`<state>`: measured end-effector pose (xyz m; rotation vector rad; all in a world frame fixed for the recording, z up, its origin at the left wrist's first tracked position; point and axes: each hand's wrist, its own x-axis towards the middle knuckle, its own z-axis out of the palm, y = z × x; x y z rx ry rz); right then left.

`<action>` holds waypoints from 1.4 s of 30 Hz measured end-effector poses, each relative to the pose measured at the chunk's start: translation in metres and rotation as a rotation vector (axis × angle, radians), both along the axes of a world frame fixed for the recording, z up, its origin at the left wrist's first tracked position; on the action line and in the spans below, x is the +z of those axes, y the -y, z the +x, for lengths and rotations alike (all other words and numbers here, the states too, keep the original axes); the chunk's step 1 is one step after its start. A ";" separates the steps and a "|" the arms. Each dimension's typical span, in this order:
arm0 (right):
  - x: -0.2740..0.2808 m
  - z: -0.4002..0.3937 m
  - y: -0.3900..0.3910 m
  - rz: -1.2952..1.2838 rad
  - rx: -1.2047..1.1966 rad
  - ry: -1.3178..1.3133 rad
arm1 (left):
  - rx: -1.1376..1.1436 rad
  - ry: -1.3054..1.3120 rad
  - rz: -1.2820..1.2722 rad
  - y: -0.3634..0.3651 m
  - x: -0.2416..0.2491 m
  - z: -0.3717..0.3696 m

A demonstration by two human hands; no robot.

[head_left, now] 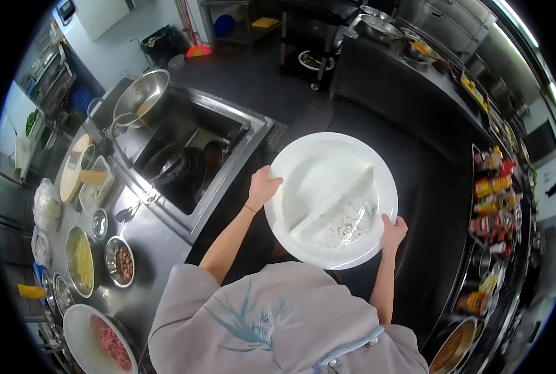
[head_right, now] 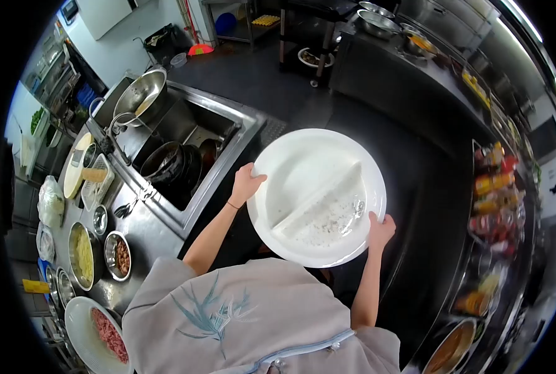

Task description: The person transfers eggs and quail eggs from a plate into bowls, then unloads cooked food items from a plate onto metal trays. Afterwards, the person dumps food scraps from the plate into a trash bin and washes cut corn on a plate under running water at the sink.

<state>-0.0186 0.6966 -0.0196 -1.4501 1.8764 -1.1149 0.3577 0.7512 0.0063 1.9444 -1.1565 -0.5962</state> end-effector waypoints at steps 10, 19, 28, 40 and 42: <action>0.008 0.066 0.250 -0.014 0.078 0.014 | 0.088 -0.137 -0.118 0.215 -0.046 0.060; -0.008 0.213 0.489 0.037 0.353 -0.044 | 0.412 -0.147 0.011 0.339 -0.025 0.152; 0.018 0.385 0.653 0.113 0.547 -0.078 | 0.479 -0.225 -0.221 0.460 0.000 0.295; 0.141 0.564 0.892 -0.089 0.608 0.087 | 0.364 -0.122 -0.231 0.692 0.133 0.500; 0.151 0.582 0.930 -0.089 0.574 0.053 | 0.341 -0.128 -0.227 0.737 0.136 0.523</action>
